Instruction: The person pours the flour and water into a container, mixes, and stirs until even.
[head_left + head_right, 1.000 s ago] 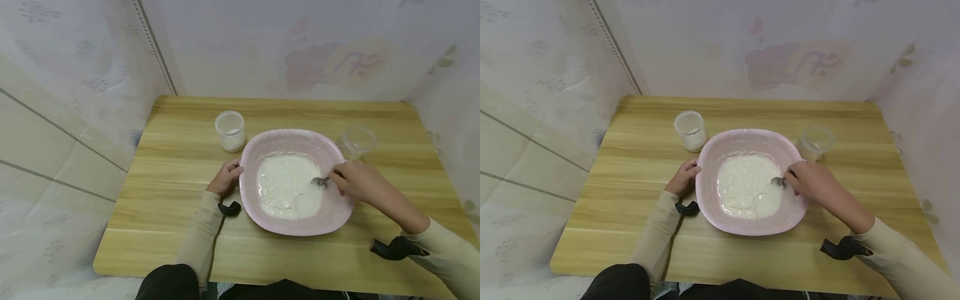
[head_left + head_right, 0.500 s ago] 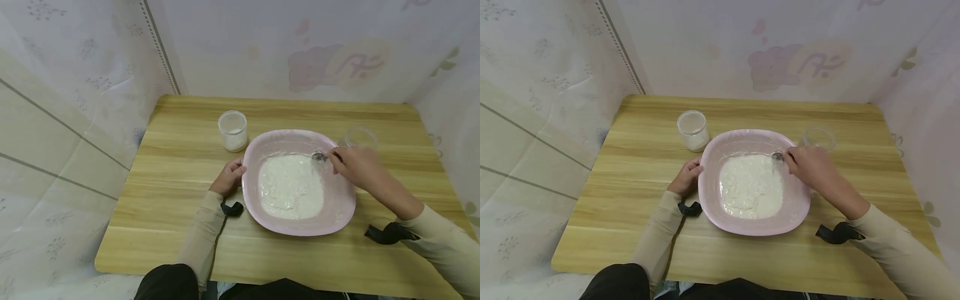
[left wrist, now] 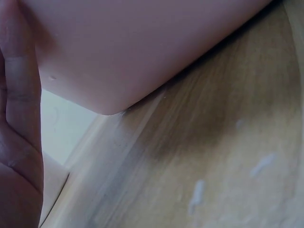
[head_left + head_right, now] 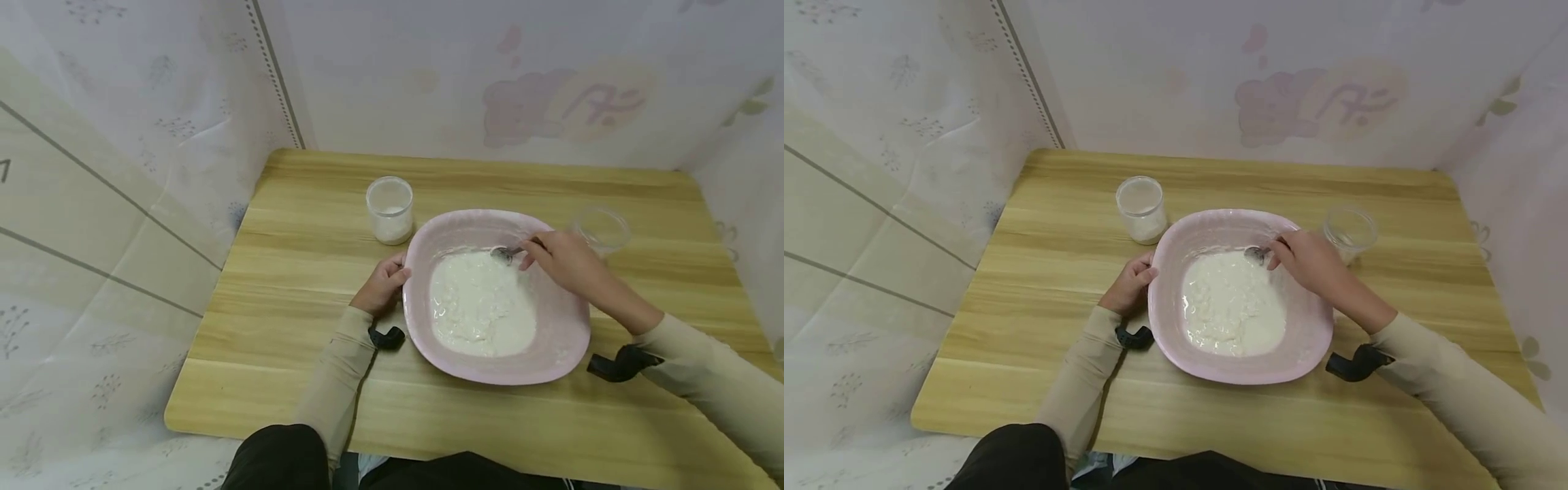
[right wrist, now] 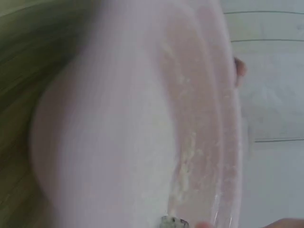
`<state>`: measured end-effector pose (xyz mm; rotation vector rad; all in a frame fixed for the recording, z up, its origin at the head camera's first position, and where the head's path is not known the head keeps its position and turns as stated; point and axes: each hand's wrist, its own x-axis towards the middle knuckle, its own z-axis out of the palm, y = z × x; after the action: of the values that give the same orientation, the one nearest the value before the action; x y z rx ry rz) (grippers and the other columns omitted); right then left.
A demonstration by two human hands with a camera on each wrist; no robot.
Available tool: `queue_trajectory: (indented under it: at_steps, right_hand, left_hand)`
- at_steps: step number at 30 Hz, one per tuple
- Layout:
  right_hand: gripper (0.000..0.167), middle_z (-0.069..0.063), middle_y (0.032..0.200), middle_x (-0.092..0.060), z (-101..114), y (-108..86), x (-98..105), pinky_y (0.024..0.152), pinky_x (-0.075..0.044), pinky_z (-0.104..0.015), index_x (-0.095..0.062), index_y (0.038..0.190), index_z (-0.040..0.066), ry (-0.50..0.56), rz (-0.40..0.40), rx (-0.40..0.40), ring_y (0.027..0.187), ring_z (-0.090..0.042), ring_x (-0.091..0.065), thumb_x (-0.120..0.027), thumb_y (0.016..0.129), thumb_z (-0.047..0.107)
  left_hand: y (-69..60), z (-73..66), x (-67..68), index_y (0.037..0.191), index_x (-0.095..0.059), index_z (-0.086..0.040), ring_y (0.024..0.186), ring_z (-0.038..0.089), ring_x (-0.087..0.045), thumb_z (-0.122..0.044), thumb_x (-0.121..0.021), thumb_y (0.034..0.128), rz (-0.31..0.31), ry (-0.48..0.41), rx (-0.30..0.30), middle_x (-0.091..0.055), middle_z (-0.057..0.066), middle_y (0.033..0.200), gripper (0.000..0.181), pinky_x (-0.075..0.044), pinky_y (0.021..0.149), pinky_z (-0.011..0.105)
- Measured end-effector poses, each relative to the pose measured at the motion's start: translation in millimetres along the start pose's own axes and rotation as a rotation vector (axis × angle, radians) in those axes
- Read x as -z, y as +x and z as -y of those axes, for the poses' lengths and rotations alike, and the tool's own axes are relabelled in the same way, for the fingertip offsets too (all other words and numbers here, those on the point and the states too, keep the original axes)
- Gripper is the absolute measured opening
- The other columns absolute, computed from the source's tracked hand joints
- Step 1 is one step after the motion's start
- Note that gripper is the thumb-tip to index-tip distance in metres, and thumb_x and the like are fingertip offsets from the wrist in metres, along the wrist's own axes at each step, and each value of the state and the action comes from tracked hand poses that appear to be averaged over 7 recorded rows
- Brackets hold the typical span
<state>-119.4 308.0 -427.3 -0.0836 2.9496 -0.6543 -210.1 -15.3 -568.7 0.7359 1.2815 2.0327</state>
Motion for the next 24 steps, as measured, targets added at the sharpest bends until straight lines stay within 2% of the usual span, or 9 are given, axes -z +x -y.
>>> queue_trajectory:
  at_steps: [5,7,11,14,18,21,24]
  right_hand:
    - [0.039,-0.005,0.092,-0.08,5.9,12.2,-4.2,0.054,-0.036,-0.031,-0.077,0.11,0.006,0.129,0.063,-0.019,0.049,-0.013,-0.031,-0.047,0.111,0.03]
    - [0.038,-0.003,0.092,-0.08,12.2,15.7,-8.6,0.058,-0.036,-0.031,-0.077,0.112,0.006,0.143,0.101,0.015,0.052,-0.012,-0.031,-0.048,0.111,0.031]
    - [0.034,0.004,0.086,-0.079,30.1,16.1,-22.0,0.069,-0.042,-0.03,-0.076,0.117,0.006,0.143,0.201,0.101,0.061,-0.011,-0.041,-0.05,0.11,0.028]
    - [0.033,0.009,0.081,-0.077,45.6,8.1,-30.2,0.078,-0.046,-0.031,-0.075,0.12,0.009,0.11,0.283,0.15,0.069,-0.009,-0.053,-0.051,0.11,0.029]
    - [0.034,0.012,0.078,-0.075,59.9,-8.9,-34.4,0.077,-0.048,-0.03,-0.075,0.123,0.013,0.096,0.414,0.203,0.069,-0.006,-0.055,-0.051,0.11,0.034]
    - [0.035,0.015,0.076,-0.074,61.7,-23.0,-33.9,0.074,-0.048,-0.026,-0.076,0.12,0.016,0.092,0.489,0.238,0.064,-0.003,-0.051,-0.05,0.109,0.038]
    - [0.033,0.018,0.072,-0.07,56.9,-36.2,-29.1,0.07,-0.046,-0.022,-0.077,0.116,0.019,0.064,0.504,0.263,0.061,0.002,-0.048,-0.051,0.109,0.038]
  left_hand:
    - [-0.6,1.5,-1.2,0.105,-0.054,-0.003,0.074,0.01,-0.067,-0.035,-0.064,0.099,-0.008,-0.016,-0.007,-0.069,-0.001,0.085,0.033,-0.057,0.064,0.023]
    - [-0.6,1.7,-1.5,0.106,-0.055,-0.004,0.074,0.01,-0.067,-0.036,-0.064,0.0991,-0.009,-0.017,-0.007,-0.069,0.0,0.086,0.034,-0.057,0.064,0.023]
    - [-0.9,1.7,-2.6,0.103,-0.055,-0.006,0.07,0.009,-0.065,-0.027,-0.057,0.0998,-0.016,-0.009,0.004,-0.067,-0.003,0.081,0.021,-0.055,0.062,0.022]
    - [-2.2,1.4,-3.9,0.101,-0.054,-0.008,0.069,0.008,-0.064,-0.019,-0.05,0.0985,-0.024,0.0,0.014,-0.066,-0.005,0.079,0.012,-0.054,0.061,0.022]
    - [-2.3,0.7,-4.8,0.103,-0.054,-0.007,0.07,0.008,-0.066,-0.016,-0.048,0.0982,-0.03,0.005,0.013,-0.067,-0.004,0.081,0.013,-0.056,0.062,0.022]
    - [-2.0,0.2,-4.3,0.104,-0.055,-0.007,0.071,0.008,-0.067,-0.018,-0.049,0.0978,-0.032,0.006,0.012,-0.069,-0.004,0.082,0.014,-0.056,0.063,0.023]
    - [-2.5,-0.7,-3.2,0.102,-0.054,-0.008,0.071,0.008,-0.066,-0.019,-0.05,0.098,-0.032,0.01,0.018,-0.068,-0.005,0.081,0.013,-0.056,0.063,0.023]
